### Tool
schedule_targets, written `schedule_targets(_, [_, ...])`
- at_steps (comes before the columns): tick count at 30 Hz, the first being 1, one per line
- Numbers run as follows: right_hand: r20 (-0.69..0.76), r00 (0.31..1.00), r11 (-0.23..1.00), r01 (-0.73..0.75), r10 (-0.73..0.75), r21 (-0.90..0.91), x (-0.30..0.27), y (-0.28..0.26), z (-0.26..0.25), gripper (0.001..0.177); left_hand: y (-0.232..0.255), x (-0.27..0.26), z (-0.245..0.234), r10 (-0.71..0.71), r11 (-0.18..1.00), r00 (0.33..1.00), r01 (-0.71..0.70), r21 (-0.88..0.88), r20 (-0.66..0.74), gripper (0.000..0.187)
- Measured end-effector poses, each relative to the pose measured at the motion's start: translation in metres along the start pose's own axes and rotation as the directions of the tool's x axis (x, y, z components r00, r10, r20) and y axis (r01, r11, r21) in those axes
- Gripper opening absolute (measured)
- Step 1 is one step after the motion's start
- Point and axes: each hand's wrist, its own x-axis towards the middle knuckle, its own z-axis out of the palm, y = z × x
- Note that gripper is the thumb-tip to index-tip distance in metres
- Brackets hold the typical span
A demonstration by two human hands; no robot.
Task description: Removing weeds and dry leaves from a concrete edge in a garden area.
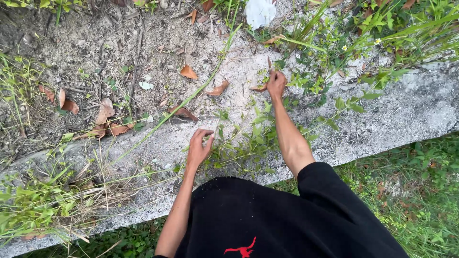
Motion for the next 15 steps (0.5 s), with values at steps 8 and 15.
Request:
schedule_targets(8, [-0.215, 0.977, 0.999, -0.012, 0.004, -0.035, -0.028, 0.012, -0.025, 0.045, -0.028, -0.019, 0.001, -0.076, 0.997, 0.997, 0.075, 0.023, 0.01, 0.02])
schedule_targets(15, [0.439, 0.89, 0.976, -0.189, 0.125, 0.106, -0.153, -0.137, -0.071, 0.046, -0.055, 0.016, 0.049, 0.051, 0.979, 0.998, -0.041, -0.201, 0.044, 0.019])
